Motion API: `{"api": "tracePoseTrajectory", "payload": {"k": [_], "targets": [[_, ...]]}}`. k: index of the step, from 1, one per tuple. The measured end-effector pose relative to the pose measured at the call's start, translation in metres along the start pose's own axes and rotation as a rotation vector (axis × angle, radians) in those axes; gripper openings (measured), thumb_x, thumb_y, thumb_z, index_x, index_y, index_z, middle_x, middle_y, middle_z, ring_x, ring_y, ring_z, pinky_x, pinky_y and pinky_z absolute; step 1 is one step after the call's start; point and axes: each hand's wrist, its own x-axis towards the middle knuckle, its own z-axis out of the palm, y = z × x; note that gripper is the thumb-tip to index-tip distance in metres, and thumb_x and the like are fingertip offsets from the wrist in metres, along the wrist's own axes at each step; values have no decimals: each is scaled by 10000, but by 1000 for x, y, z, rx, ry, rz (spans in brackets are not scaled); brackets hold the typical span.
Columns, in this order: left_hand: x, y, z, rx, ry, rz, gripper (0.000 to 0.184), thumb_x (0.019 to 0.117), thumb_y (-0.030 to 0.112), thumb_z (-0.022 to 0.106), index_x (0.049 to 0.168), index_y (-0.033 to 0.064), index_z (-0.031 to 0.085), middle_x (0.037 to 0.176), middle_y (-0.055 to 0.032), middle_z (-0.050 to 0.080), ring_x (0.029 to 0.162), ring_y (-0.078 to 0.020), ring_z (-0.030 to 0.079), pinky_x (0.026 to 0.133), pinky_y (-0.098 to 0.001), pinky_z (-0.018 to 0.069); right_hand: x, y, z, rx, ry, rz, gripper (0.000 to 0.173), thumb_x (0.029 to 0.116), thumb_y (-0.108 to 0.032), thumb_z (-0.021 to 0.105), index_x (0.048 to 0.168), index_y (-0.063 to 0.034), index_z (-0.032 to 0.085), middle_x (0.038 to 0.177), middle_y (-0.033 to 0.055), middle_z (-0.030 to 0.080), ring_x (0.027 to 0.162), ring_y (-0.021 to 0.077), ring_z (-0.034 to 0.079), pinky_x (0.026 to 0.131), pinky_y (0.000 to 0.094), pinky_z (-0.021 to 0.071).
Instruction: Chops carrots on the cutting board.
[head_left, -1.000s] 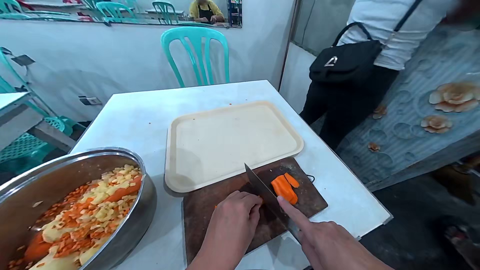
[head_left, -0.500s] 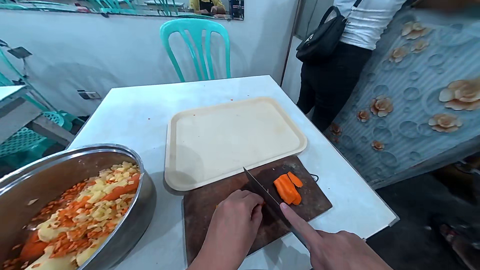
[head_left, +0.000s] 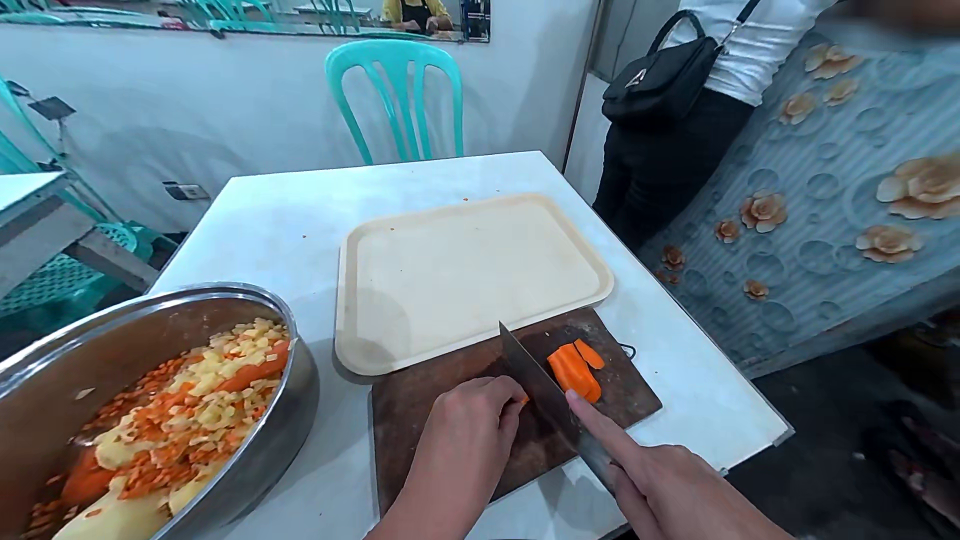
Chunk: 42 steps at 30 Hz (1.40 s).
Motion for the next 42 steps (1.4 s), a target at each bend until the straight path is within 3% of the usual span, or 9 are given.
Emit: {"api": "tracePoseTrajectory", "payload": {"k": [5,9,13,19,23,33,40,42], "targets": [[0,2,-1,-15,-8,-25,127,838,95,754,961,112,724,839,-13,754,734,-143,747,659,-318,627,-5,-8,-4,-68,26,-49,657,1063,-123,426,1668,-175,175,750,179,681,682,402,681,626,570,539],[1,2,1,-5,12,-22,156,822,99,769,955,110,687,808,-6,737,704,-139,738,619,-306,616,-4,-9,2,-165,43,-92,654,1045,-84,437,1657,-125,209,713,174,668,649,401,681,583,551,540],[1,2,0,-1,-2,-29,149,818,86,768,936,114,681,798,-5,731,704,-138,736,629,-305,617,8,-15,5,-199,5,-73,735,1015,-56,468,1669,-141,144,672,148,644,647,389,677,586,531,536],[0,3,2,52,10,-15,98,815,128,752,890,125,690,748,-8,698,664,-161,712,584,-340,600,13,1,4,10,-59,7,717,1067,-135,429,1677,-195,58,762,180,667,737,400,680,702,573,543],[-1,3,3,89,21,4,97,808,130,750,884,132,689,734,-2,692,654,-165,706,567,-348,591,10,17,10,143,-3,-54,725,1047,-120,446,1675,-162,85,737,154,639,655,340,638,638,536,534],[-1,4,2,57,19,-4,103,818,100,752,898,121,690,737,-12,695,655,-168,707,582,-340,595,-4,-9,-1,-78,-12,-27,671,1065,-130,418,1672,-165,135,719,173,667,689,404,679,640,573,532],[-1,4,2,63,25,-5,90,809,88,743,859,122,676,711,-7,670,636,-156,688,573,-320,585,5,-17,13,-248,39,-88,746,998,-50,490,1664,-124,162,653,143,640,613,380,673,555,518,530],[-1,4,2,58,16,-12,99,808,96,750,861,124,671,721,-6,676,648,-154,693,586,-323,591,10,-19,11,-250,17,-63,770,998,-57,490,1671,-148,128,661,142,642,636,382,679,579,520,534]]}}
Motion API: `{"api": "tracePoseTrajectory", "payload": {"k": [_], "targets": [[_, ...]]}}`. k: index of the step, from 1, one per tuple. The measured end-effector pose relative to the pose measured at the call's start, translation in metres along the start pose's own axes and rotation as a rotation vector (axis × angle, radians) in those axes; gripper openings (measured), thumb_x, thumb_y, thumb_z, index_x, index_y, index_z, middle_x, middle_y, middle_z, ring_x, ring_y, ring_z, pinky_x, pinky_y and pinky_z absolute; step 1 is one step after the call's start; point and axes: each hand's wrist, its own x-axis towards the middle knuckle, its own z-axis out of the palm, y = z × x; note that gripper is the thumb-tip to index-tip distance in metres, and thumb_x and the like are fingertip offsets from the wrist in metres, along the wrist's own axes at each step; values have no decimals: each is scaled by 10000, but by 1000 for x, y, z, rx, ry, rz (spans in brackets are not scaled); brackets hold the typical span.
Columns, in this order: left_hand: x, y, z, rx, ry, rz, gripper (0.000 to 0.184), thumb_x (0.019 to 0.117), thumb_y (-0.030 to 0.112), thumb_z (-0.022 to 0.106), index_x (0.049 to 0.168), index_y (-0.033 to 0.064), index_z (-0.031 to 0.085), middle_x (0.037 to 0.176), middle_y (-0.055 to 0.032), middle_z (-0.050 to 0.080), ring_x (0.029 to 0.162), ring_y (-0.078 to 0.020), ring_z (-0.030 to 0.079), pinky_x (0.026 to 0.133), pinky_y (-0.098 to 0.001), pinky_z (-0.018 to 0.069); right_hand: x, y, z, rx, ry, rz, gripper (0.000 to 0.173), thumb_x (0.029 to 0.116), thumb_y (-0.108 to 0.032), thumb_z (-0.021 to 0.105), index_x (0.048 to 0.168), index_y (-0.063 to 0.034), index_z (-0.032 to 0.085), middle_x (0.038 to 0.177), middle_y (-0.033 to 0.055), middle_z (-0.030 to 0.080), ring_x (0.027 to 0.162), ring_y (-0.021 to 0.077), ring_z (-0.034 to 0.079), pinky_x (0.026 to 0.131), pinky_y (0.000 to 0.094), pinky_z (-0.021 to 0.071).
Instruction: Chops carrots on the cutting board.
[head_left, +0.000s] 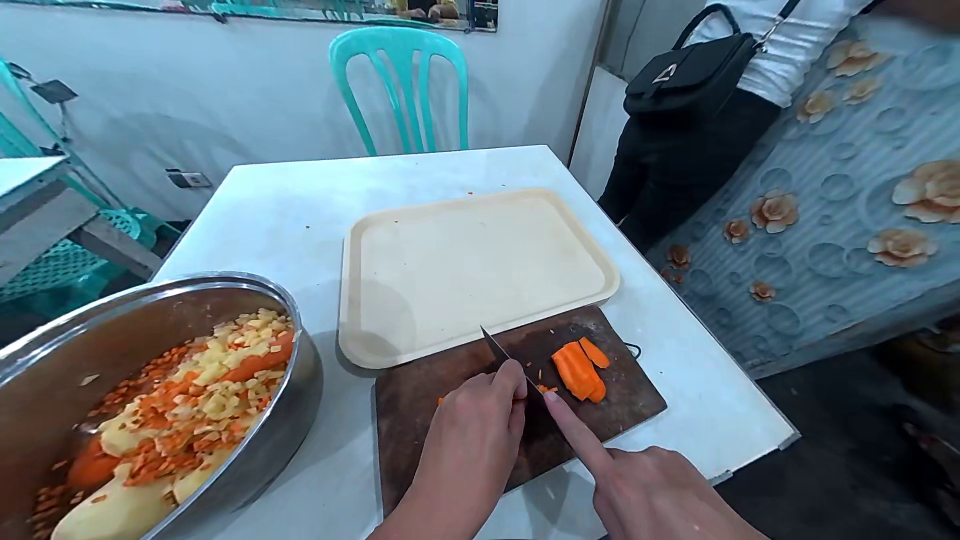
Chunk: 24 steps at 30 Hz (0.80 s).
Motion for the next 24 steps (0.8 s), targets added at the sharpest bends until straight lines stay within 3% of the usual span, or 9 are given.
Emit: {"api": "tracePoseTrajectory", "payload": {"k": [4,8,16,19,24], "targets": [[0,-1,1,19,17,18,109,772,117,758,836,124,670,696,-2,661,619,-154,679,552,-324,575,2,15,-2,236,-81,74,726,1059,-124,443,1677,-202,70,754,180,671,738,400,685,704,575,543],[-2,-2,3,36,31,34,73,789,142,714,860,128,707,710,-1,668,633,-158,681,560,-325,579,-3,31,11,375,-5,20,719,1048,-129,448,1675,-171,99,724,154,636,646,347,632,635,535,530],[-1,-4,-2,58,60,44,151,800,227,694,922,158,748,802,-1,723,737,-167,723,619,-332,603,-5,29,6,319,-33,38,709,1074,-196,460,1677,-202,87,772,168,670,725,376,673,686,563,543],[-1,-4,-14,126,17,46,147,770,267,737,885,179,758,767,11,715,701,-183,711,579,-367,583,-5,25,3,256,-46,57,694,1085,-203,446,1677,-204,84,754,172,669,724,394,680,684,571,544],[-2,-2,-16,164,-40,33,55,776,191,767,818,156,757,708,-7,700,622,-198,697,522,-404,563,-11,16,-3,172,-8,67,667,1080,-186,437,1674,-214,136,726,165,668,699,403,681,649,574,535]]}}
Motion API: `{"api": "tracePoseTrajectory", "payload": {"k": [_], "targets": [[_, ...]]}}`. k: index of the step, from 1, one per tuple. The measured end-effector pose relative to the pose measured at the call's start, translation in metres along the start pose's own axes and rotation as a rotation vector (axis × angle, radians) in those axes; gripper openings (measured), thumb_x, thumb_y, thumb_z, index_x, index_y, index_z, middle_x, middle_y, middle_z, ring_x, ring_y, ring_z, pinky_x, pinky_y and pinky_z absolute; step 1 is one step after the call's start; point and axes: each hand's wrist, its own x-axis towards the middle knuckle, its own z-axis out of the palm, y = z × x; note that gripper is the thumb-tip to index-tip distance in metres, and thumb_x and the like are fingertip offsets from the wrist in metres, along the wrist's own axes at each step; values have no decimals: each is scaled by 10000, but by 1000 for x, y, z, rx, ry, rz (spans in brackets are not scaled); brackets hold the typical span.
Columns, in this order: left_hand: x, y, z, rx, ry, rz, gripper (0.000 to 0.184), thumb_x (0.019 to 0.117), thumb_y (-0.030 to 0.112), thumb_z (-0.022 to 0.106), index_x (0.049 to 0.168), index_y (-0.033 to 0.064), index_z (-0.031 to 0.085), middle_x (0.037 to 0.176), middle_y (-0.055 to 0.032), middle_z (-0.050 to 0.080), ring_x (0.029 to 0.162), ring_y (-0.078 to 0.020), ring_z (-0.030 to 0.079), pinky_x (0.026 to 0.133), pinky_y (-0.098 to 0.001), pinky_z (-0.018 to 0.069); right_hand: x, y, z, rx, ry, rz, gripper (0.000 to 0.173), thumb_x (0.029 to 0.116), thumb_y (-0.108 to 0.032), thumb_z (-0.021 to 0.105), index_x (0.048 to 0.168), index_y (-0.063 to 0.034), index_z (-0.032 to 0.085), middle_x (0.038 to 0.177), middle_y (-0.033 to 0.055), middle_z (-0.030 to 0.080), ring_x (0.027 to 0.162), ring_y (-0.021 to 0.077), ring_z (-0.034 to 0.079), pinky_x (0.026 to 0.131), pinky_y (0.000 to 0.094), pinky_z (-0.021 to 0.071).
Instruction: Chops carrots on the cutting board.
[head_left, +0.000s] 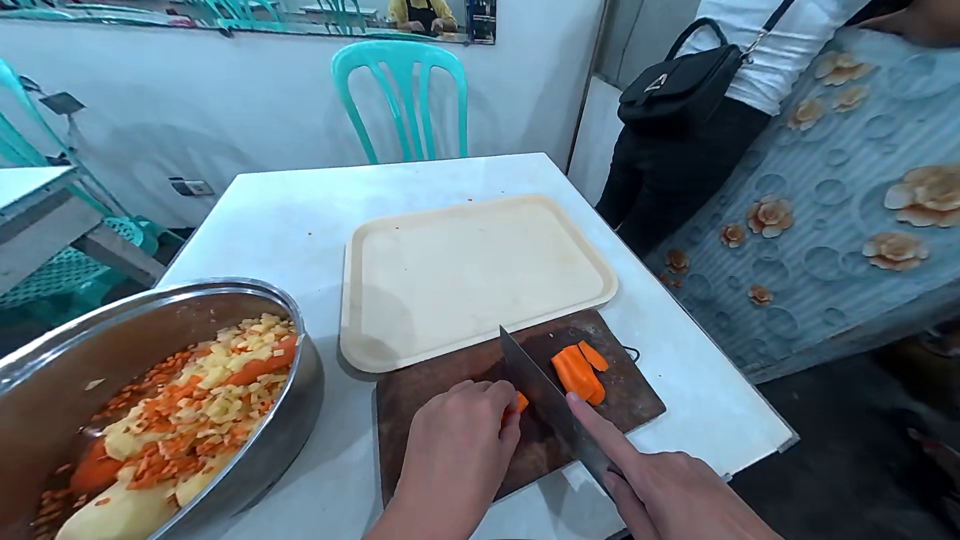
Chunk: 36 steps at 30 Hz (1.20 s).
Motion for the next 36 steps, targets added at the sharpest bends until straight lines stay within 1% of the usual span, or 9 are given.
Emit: {"api": "tracePoseTrajectory", "payload": {"k": [5,13,17,20,22,25,29,33,36], "targets": [[1,0,-1,-63,-69,-48,97,819,163,754,909,155,786,795,-16,743,669,-197,722,577,-421,594,-6,-6,-3,-48,34,-34,651,1079,-172,432,1671,-188,162,718,158,670,660,387,677,604,555,531],[2,1,-2,-106,-87,-62,79,841,134,738,898,142,792,798,-25,748,678,-195,725,596,-412,601,-6,-5,1,-145,82,-99,627,1065,-152,448,1655,-159,238,659,145,648,605,380,667,542,522,522],[3,1,-3,-120,-91,-45,63,843,118,741,881,131,789,792,-37,742,667,-203,719,591,-415,598,-2,-9,-5,-169,19,-97,655,1062,-124,450,1664,-158,193,656,150,647,617,395,672,561,538,529],[2,0,-3,-132,-104,-39,56,849,109,742,882,119,786,801,-45,744,674,-208,721,607,-417,603,12,-14,2,-211,7,-85,725,1023,-61,468,1669,-167,157,635,131,634,610,381,671,554,520,526],[3,-1,-1,-143,-99,-38,67,844,104,739,888,122,787,797,-42,744,674,-205,722,612,-414,607,17,-12,5,-197,19,-71,708,1037,-84,453,1670,-180,152,632,127,630,614,378,672,558,518,527],[2,-1,-1,-146,-97,-39,70,845,102,743,900,121,783,797,-43,742,678,-200,723,613,-396,608,18,-3,0,-17,-73,-2,678,1089,-179,424,1677,-224,89,730,171,665,727,407,685,686,579,538],[0,-1,1,-146,-71,-34,49,841,99,749,877,119,775,792,-37,744,669,-186,726,600,-379,610,13,9,4,89,-53,-44,676,1084,-180,435,1676,-210,110,720,166,648,685,388,661,670,574,534],[0,-1,-1,-145,-76,-25,47,834,87,746,865,107,775,780,-46,737,663,-192,721,597,-378,605,9,1,-2,27,-64,-10,669,1090,-190,428,1677,-219,107,729,175,663,714,405,678,676,578,535],[0,-1,0,-130,-51,-11,39,824,92,751,853,107,774,758,-44,729,646,-184,715,584,-365,603,3,-3,-5,-9,-38,-22,666,1086,-180,435,1675,-206,125,711,169,664,685,406,680,642,574,536]]}}
